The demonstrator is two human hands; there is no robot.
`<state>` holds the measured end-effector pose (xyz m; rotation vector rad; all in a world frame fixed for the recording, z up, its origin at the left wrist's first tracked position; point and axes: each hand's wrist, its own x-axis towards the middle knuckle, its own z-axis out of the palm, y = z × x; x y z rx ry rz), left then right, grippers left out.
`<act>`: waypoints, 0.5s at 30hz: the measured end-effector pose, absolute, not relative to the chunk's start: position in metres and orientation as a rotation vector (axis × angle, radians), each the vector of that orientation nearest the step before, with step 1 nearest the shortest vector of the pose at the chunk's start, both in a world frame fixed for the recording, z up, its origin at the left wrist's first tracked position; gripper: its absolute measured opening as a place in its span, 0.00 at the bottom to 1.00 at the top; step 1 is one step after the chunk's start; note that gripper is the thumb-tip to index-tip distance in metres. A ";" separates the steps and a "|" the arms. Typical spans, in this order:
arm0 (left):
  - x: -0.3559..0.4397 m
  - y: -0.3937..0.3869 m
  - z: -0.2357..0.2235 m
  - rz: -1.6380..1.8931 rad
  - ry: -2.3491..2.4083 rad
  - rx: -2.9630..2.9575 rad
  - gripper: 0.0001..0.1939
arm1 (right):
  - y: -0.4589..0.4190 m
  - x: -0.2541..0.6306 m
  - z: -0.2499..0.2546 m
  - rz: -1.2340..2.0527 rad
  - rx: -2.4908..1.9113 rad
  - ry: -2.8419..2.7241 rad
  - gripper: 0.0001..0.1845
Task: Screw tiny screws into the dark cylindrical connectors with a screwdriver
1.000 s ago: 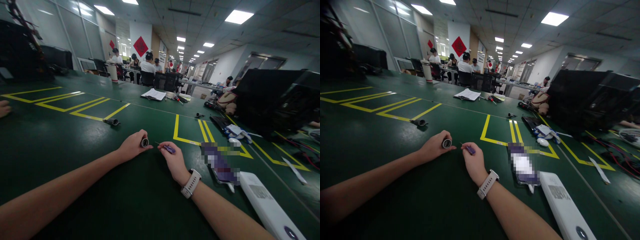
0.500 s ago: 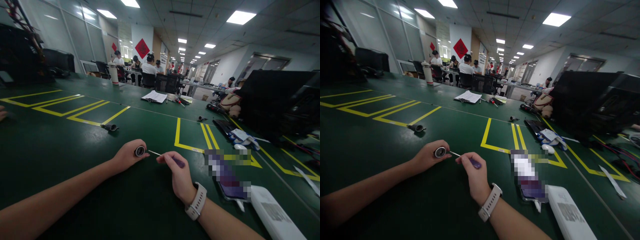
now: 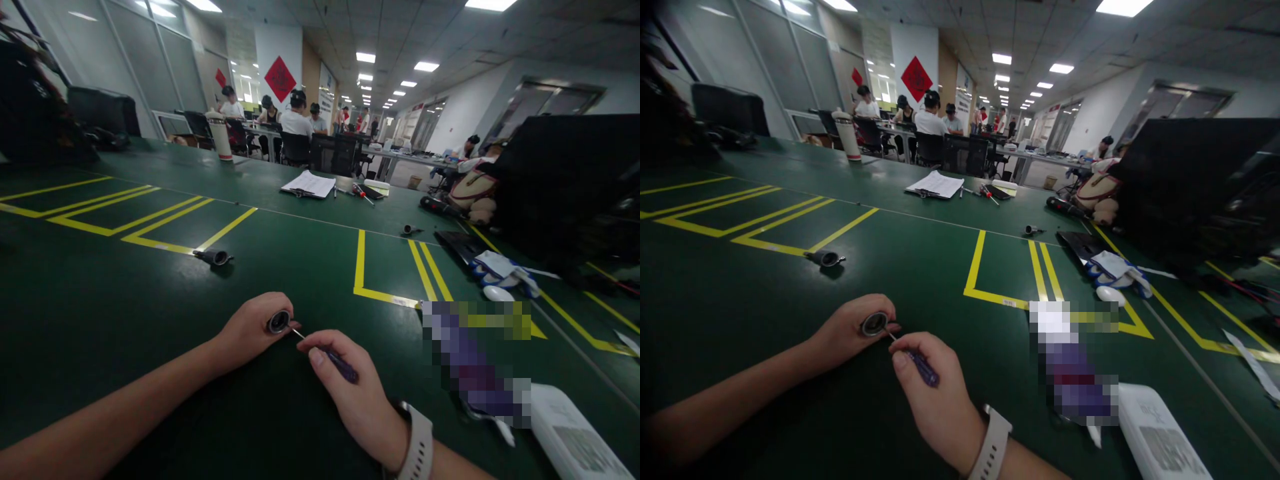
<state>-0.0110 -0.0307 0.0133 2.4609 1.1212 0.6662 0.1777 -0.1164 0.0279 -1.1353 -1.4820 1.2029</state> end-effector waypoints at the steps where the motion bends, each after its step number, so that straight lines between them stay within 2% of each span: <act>1: -0.011 -0.031 0.014 0.664 1.123 2.466 0.08 | -0.116 0.177 0.028 1.184 -1.143 -1.507 0.09; 9: -0.009 -0.031 0.012 0.653 1.092 2.547 0.09 | -0.116 0.169 0.023 1.065 -1.141 -1.582 0.09; 15: -0.010 -0.030 0.013 0.704 1.048 2.519 0.10 | -0.112 0.166 0.022 1.357 -1.102 -1.258 0.09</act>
